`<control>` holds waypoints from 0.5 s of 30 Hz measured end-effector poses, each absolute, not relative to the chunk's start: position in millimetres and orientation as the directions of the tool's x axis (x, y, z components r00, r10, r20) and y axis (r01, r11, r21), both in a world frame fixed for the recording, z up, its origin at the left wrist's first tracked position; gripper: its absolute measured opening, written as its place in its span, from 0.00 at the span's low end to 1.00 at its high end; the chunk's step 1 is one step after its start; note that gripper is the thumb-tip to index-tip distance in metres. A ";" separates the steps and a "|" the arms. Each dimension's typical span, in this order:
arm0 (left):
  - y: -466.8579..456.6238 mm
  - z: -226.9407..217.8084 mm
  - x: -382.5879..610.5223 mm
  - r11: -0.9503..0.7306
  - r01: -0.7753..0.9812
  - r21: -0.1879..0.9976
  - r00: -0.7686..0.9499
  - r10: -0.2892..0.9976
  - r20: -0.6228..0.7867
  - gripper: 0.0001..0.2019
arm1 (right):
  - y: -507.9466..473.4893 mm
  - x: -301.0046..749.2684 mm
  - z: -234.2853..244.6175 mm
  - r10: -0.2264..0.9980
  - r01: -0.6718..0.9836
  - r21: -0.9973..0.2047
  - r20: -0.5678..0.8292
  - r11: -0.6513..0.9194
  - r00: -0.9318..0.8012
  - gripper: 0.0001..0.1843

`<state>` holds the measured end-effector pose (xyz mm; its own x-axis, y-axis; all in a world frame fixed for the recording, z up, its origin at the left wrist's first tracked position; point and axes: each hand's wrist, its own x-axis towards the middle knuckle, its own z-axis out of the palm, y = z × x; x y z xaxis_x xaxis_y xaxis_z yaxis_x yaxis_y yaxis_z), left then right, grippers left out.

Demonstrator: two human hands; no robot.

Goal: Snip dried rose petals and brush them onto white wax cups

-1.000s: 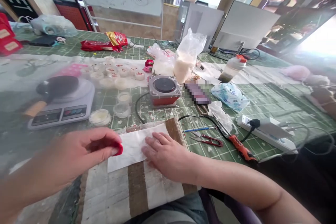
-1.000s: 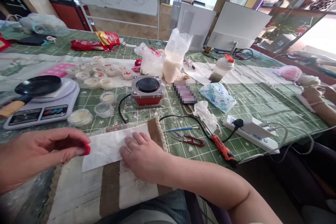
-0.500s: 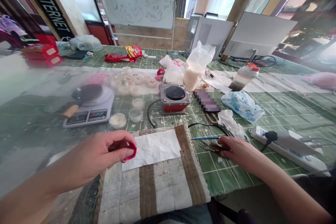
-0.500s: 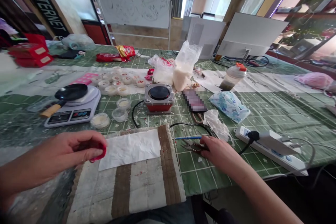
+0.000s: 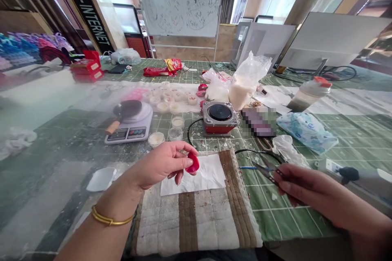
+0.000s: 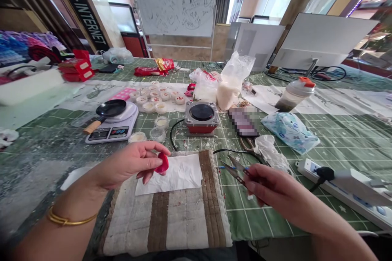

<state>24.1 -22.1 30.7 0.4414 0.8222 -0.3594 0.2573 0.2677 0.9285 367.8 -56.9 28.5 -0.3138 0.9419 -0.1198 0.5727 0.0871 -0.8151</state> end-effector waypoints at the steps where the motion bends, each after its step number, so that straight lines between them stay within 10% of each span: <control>1: -19.8 30.2 24.0 0.278 0.237 0.931 0.444 0.821 -0.358 0.13 | -55.6 354.0 29.6 0.896 0.460 -0.888 -0.194 0.012 -0.399 0.10; 6: -13.1 25.8 25.3 0.310 0.170 0.935 0.448 0.821 -0.353 0.12 | -33.6 267.1 22.8 0.896 -0.010 -0.994 -0.090 -0.104 -0.435 0.14; 15: -2.3 -8.1 24.7 0.281 0.005 0.960 0.370 0.891 -0.263 0.10 | -5.1 208.4 -10.4 0.902 0.092 -0.972 -0.236 -0.217 -0.361 0.16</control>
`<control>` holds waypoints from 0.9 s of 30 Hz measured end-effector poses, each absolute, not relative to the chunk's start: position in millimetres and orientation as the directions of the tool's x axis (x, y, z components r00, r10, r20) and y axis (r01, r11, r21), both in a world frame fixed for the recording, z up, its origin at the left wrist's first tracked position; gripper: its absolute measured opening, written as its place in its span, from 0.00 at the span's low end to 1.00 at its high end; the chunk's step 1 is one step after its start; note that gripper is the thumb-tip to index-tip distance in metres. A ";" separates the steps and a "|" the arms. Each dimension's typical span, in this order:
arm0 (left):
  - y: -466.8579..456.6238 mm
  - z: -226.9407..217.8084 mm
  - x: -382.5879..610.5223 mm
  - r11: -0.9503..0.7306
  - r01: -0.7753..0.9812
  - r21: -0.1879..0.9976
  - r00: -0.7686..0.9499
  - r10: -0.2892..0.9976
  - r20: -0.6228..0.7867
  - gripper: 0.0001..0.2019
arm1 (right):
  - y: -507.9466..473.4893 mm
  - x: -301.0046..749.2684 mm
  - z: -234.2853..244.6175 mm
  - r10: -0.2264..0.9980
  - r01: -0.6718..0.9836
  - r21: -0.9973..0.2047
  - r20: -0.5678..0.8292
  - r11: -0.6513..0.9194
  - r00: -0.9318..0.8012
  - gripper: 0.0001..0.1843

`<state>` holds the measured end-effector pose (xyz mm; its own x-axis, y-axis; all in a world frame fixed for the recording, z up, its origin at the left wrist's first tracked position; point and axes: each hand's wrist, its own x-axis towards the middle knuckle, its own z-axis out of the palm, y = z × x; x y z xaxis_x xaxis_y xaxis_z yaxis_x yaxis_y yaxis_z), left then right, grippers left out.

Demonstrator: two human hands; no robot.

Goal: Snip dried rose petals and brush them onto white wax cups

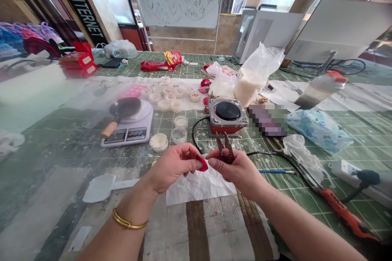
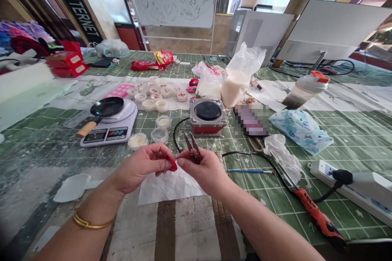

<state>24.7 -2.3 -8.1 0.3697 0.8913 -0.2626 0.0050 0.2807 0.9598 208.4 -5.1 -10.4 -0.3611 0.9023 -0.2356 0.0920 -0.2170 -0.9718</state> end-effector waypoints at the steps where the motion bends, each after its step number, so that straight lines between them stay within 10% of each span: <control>1: -1.2 -11.5 25.6 0.280 -0.011 0.960 0.343 0.903 -0.259 0.10 | -4.3 208.0 -14.3 0.893 0.077 -0.968 -0.251 -0.240 -0.372 0.17; 20: -9.1 -27.7 33.0 0.384 -0.293 0.876 0.460 0.860 -0.223 0.03 | -6.0 216.1 -28.5 0.862 -0.162 -0.928 -0.234 -0.337 -0.449 0.07; 27: -10.7 -25.8 34.3 0.295 -0.128 0.947 0.394 0.891 -0.224 0.02 | -5.9 218.2 -28.1 0.851 -0.088 -0.919 -0.315 -0.383 -0.420 0.15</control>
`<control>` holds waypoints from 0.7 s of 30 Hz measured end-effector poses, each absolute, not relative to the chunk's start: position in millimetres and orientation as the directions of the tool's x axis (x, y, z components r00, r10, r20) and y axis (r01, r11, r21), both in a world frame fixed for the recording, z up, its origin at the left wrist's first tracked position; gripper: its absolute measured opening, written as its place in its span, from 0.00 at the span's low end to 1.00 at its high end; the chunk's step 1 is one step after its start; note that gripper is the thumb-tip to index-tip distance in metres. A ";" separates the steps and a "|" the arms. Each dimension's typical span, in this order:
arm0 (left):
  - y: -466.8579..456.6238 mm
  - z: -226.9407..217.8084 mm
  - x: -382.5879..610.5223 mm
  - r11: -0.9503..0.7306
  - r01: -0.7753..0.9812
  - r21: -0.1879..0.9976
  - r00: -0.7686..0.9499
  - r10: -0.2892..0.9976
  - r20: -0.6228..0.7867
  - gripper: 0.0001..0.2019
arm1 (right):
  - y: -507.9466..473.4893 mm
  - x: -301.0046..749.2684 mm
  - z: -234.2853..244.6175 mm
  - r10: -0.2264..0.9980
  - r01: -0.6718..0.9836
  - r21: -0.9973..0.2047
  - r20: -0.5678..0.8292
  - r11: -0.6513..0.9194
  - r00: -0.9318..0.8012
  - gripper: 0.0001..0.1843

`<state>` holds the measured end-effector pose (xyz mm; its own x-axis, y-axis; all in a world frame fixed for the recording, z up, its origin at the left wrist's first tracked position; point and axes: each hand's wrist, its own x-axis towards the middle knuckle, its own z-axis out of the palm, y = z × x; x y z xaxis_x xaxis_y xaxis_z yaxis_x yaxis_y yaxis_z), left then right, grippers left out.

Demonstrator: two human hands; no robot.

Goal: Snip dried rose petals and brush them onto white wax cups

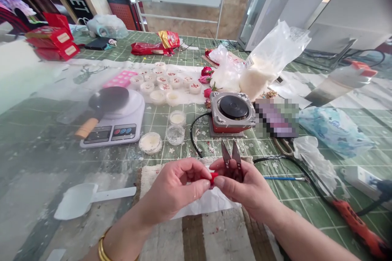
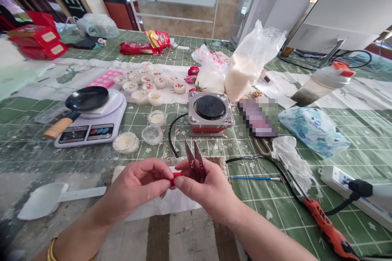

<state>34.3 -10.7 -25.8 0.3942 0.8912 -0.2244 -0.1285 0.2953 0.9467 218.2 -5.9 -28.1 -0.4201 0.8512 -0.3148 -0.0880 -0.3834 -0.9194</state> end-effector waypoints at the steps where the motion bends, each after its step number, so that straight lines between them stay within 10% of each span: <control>1: -11.0 -26.0 35.1 0.258 -0.080 0.963 0.374 0.903 -0.211 0.02 | -5.5 217.1 -27.9 0.857 -0.065 -0.927 -0.313 -0.370 -0.409 0.14; 11: -11.2 -29.5 37.5 0.254 -0.131 0.958 0.324 0.924 -0.201 0.05 | -8.9 217.8 -27.6 0.938 0.208 -0.965 0.081 0.158 -0.338 0.03; 21: -12.6 -29.2 34.4 0.306 -0.359 0.882 0.405 0.902 -0.148 0.03 | -10.5 220.3 -21.8 0.923 0.112 -0.988 0.055 0.105 -0.380 0.05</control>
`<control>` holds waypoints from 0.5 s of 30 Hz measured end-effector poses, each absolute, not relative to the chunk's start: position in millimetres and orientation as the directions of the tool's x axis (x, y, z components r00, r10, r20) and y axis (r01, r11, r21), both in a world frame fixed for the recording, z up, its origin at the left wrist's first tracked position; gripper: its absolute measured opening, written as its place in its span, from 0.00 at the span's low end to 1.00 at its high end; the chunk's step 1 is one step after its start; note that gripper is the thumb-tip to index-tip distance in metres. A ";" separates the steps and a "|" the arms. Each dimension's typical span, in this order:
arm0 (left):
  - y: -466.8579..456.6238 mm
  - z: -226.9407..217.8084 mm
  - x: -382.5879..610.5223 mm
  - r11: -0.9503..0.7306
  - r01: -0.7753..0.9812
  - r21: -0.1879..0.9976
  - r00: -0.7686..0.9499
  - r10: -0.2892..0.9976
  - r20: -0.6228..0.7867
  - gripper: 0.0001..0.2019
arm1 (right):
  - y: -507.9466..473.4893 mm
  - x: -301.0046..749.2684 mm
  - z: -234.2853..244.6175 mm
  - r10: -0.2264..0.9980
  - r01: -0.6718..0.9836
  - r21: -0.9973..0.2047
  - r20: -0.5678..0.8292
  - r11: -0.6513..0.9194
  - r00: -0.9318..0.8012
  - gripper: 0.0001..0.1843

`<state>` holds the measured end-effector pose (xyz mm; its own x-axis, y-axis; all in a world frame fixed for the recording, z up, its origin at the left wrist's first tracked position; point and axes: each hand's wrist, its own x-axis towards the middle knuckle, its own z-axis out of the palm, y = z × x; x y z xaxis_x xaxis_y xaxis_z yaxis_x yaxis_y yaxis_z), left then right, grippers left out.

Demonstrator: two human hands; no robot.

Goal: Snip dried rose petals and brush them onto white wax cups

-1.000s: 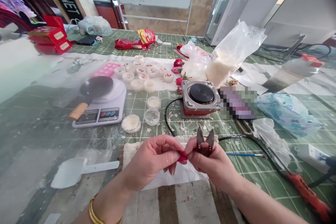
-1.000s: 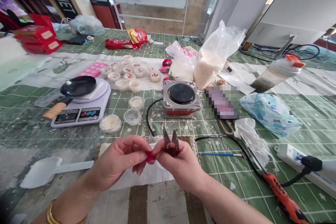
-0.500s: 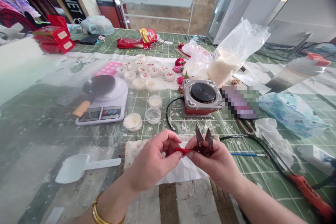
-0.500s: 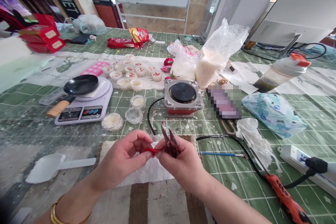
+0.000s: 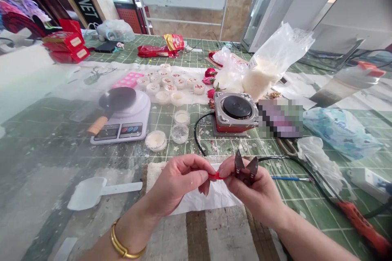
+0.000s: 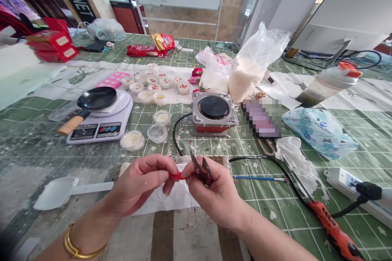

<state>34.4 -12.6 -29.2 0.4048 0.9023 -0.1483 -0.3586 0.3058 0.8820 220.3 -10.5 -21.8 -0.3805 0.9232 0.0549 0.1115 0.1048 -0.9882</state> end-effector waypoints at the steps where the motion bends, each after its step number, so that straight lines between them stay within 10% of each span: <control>1: -12.6 -28.9 34.4 0.309 -0.346 0.886 0.406 0.901 -0.156 0.03 | -11.1 220.7 -20.8 0.924 0.118 -0.991 0.020 0.070 -0.382 0.05; 8: -12.2 -30.1 37.4 0.293 -0.250 0.923 0.334 0.921 -0.202 0.05 | -10.0 217.8 -26.0 0.922 0.094 -0.985 -0.167 -0.143 -0.348 0.08; 15: -8.8 -31.8 35.5 0.397 -0.272 0.877 0.411 0.871 -0.267 0.07 | -8.7 220.6 -22.9 0.916 0.129 -0.981 0.082 0.143 -0.392 0.02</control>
<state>35.5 -8.8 -31.8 0.4114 0.8714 -0.2672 -0.2719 0.3972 0.8765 220.6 -8.7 -22.9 -0.3924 0.9161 0.0822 0.1286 0.1431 -0.9813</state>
